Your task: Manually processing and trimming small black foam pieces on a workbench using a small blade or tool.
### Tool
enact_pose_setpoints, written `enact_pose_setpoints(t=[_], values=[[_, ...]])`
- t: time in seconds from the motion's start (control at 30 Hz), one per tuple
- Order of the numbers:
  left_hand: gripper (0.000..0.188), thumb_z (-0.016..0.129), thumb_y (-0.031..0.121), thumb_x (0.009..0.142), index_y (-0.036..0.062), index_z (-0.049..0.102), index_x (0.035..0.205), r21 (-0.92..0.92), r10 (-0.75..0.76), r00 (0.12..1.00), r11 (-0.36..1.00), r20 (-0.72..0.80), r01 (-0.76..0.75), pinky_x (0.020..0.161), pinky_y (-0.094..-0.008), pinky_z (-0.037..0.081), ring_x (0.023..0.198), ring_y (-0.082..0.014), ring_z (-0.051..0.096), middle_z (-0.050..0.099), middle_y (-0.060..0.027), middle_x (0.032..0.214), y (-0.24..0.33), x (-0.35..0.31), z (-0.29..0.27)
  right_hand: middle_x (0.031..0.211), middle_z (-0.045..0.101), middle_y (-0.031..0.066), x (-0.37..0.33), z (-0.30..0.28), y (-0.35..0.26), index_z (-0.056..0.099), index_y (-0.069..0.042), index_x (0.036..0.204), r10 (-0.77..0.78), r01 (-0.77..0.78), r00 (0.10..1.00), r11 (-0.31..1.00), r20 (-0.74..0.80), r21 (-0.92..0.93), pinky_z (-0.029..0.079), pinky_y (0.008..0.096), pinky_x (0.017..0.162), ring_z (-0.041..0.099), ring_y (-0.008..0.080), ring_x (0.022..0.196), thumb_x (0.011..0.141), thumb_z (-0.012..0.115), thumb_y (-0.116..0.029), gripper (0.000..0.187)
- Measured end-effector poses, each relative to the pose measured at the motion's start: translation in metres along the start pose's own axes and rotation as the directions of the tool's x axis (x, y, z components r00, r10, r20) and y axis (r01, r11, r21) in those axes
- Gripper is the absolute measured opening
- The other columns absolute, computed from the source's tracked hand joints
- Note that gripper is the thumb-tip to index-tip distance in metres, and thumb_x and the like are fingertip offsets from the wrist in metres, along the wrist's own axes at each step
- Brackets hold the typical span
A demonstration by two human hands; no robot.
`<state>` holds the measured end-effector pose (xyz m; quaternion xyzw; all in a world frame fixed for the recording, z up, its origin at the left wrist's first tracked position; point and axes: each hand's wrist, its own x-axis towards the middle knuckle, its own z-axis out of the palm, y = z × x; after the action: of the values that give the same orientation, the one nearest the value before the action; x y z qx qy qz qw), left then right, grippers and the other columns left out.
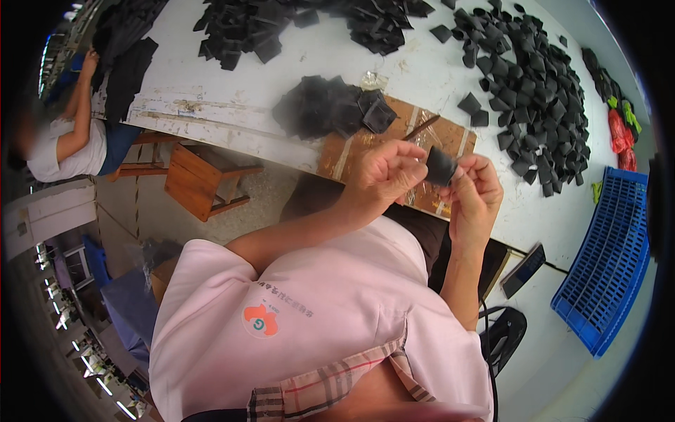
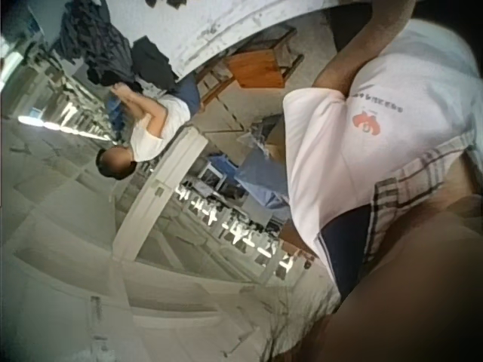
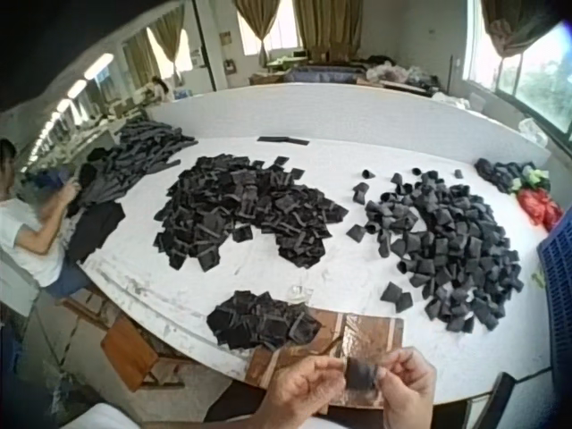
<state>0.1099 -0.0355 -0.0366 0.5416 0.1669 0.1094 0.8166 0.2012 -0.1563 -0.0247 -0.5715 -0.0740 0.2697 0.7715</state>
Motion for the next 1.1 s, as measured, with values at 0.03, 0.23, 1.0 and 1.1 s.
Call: enact_pose_setpoints(t=[0.03,0.23,1.0,1.1], values=[[0.020,0.056,0.014,0.082,-0.0003,0.051,0.096,-0.103,-0.090,0.996,0.991,0.009,0.090,0.045,-0.0154,0.037,0.055,-0.0009,0.045,0.054,0.0003,0.071,0.003,0.003,0.002,0.065,0.053,0.0008,-0.003,0.003,-0.001,0.053,0.001,0.090,0.027,-0.027,1.000,0.999,0.008,-0.045,0.040,0.0149,0.044,0.049,0.0044,0.048,0.078,0.054,0.000,0.011],[0.013,0.058,0.013,0.078,0.0010,0.055,0.081,0.031,-0.065,0.998,0.997,0.017,0.064,0.041,-0.0166,0.036,0.048,-0.0026,0.045,0.055,-0.0003,0.065,-0.018,0.001,0.000,0.070,0.056,0.0047,0.019,-0.026,-0.010,0.051,0.004,0.102,-0.081,0.087,0.994,0.994,-0.078,0.073,0.042,0.0173,0.047,0.051,0.0070,0.052,0.080,0.051,-0.002,0.023],[0.017,0.054,0.015,0.072,0.0000,0.060,0.080,0.751,-0.325,0.900,0.661,0.290,-0.003,0.067,-0.0344,0.045,0.076,-0.0284,0.059,0.061,-0.0163,0.077,-0.110,-0.027,-0.044,0.070,0.060,0.0139,-0.113,-0.135,0.076,0.061,0.001,0.081,0.307,-0.057,0.940,0.566,0.146,-0.822,0.046,0.0261,0.056,0.059,0.0174,0.060,0.071,0.058,-0.005,0.012],[0.019,0.056,0.015,0.072,-0.0001,0.059,0.082,0.811,-0.363,0.874,0.582,0.323,-0.058,0.065,-0.0328,0.046,0.072,-0.0260,0.059,0.060,-0.0157,0.078,-0.096,-0.024,-0.033,0.070,0.061,0.0144,-0.132,-0.152,0.068,0.062,0.002,0.079,0.382,-0.196,0.924,0.514,0.018,-0.835,0.047,0.0275,0.058,0.061,0.0185,0.062,0.071,0.058,-0.007,0.013]])
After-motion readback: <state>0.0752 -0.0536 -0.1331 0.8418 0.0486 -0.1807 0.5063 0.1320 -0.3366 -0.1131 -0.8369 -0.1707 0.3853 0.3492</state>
